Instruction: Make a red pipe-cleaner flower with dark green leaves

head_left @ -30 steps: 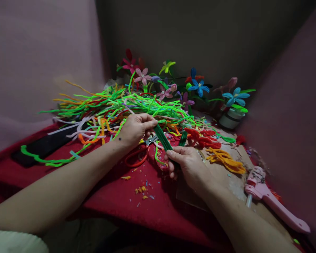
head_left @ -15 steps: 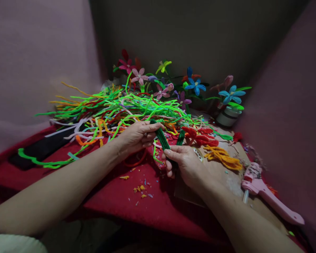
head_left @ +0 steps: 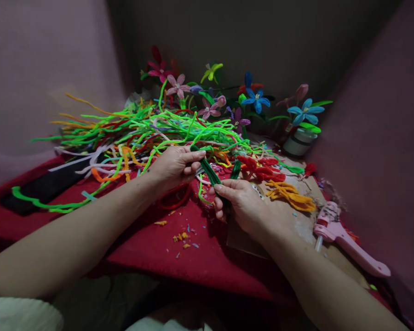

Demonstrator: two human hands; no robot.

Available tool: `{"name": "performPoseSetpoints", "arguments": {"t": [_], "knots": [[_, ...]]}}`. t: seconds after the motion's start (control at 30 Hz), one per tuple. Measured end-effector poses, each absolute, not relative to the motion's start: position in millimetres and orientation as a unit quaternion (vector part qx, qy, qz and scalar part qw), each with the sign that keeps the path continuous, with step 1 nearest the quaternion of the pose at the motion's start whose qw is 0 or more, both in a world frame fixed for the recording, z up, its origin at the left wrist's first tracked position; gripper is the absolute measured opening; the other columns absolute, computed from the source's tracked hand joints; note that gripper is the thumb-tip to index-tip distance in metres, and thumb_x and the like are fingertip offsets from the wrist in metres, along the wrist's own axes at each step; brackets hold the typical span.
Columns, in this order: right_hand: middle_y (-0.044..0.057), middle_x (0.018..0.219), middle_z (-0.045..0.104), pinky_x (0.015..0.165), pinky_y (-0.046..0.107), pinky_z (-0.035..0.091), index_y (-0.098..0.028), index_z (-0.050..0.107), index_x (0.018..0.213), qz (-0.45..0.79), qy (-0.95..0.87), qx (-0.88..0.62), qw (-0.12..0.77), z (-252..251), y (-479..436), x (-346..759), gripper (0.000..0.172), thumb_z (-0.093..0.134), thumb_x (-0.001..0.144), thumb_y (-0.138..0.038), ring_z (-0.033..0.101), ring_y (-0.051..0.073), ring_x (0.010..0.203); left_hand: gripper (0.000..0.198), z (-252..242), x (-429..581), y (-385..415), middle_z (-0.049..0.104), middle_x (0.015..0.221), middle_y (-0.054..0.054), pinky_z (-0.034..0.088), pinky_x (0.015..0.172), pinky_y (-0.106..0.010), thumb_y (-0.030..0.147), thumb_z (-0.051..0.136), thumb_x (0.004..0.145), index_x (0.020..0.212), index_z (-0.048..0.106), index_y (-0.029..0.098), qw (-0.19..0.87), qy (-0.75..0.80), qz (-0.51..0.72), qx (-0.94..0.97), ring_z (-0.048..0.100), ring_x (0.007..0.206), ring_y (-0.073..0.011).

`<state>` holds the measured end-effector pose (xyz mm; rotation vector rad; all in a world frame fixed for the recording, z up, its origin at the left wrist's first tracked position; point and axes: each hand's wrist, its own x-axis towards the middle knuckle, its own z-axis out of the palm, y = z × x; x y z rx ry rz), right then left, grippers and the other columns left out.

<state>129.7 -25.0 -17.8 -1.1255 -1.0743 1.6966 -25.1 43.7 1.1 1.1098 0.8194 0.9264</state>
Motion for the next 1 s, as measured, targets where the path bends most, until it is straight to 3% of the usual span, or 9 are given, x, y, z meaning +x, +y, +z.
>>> {"name": "performPoseSetpoints", "arguments": {"t": [0.2, 0.3, 0.37, 0.43, 0.53, 0.77, 1.0], "knots": [[-0.004, 0.047, 0.050, 0.034, 0.018, 0.033, -0.014, 0.055, 0.068, 0.673, -0.419, -0.456, 0.404, -16, -24, 130, 0.013, 0.051, 0.077, -0.022, 0.046, 0.007, 0.035, 0.031, 1, -30, 49, 0.035, 0.037, 0.006, 0.019, 0.032, -0.018, 0.025, 0.062, 0.076, 0.052, 0.044, 0.017, 0.651, 0.384, 0.384, 0.530, 0.025, 0.030, -0.0028], [-0.004, 0.046, 0.048, 0.034, 0.018, 0.033, -0.014, 0.055, 0.067, 0.666, -0.421, -0.464, 0.405, -15, -22, 131, 0.013, 0.051, 0.078, -0.021, 0.045, 0.007, 0.034, 0.017, 6, -36, 50, 0.044, 0.048, 0.004, 0.025, 0.036, -0.019, 0.028, 0.066, 0.072, 0.066, 0.057, 0.016, 0.540, 0.423, 0.426, 0.589, 0.033, 0.036, -0.0042], [-0.004, 0.045, 0.048, 0.034, 0.019, 0.033, -0.014, 0.055, 0.067, 0.656, -0.428, -0.471, 0.405, -15, -22, 132, 0.014, 0.049, 0.078, -0.020, 0.045, 0.007, 0.033, 0.017, 12, -39, 47, 0.055, 0.066, 0.001, 0.037, 0.047, -0.020, 0.025, 0.070, 0.069, 0.084, 0.064, 0.019, 0.395, 0.418, 0.491, 0.654, 0.048, 0.052, -0.0082], [-0.004, 0.043, 0.048, 0.033, 0.018, 0.033, -0.015, 0.054, 0.064, 0.648, -0.444, -0.472, 0.400, -15, -22, 132, 0.015, 0.049, 0.078, -0.018, 0.044, 0.007, 0.033, 0.023, 18, -38, 42, 0.062, 0.084, -0.002, 0.043, 0.068, -0.025, 0.021, 0.072, 0.066, 0.089, 0.068, 0.023, 0.268, 0.368, 0.491, 0.743, 0.055, 0.079, -0.0148], [-0.004, 0.042, 0.047, 0.033, 0.018, 0.033, -0.015, 0.051, 0.058, 0.638, -0.471, -0.469, 0.389, -16, -22, 132, 0.018, 0.050, 0.076, -0.016, 0.044, 0.007, 0.032, 0.014, 17, -34, 37, 0.066, 0.095, -0.005, 0.036, 0.091, -0.033, 0.019, 0.071, 0.067, 0.080, 0.072, 0.025, 0.205, 0.263, 0.365, 0.869, 0.051, 0.102, -0.0214], [-0.005, 0.041, 0.048, 0.030, 0.018, 0.035, -0.014, 0.053, 0.059, 0.650, -0.490, -0.465, 0.347, -15, -19, 135, 0.016, 0.050, 0.076, -0.014, 0.043, 0.007, 0.031, 0.014, 5, -31, 39, 0.070, 0.088, -0.004, 0.024, 0.102, -0.036, 0.022, 0.062, 0.075, 0.082, 0.073, 0.029, 0.222, 0.201, 0.249, 0.921, 0.057, 0.095, -0.0197], [-0.005, 0.040, 0.048, 0.028, 0.017, 0.035, -0.014, 0.053, 0.057, 0.656, -0.510, -0.445, 0.334, -12, -20, 137, 0.018, 0.052, 0.075, -0.015, 0.043, 0.006, 0.029, 0.011, 7, -32, 35, 0.066, 0.073, -0.001, 0.024, 0.102, -0.037, 0.018, 0.063, 0.070, 0.069, 0.070, 0.027, 0.240, 0.247, 0.218, 0.913, 0.058, 0.079, -0.0168]]}}
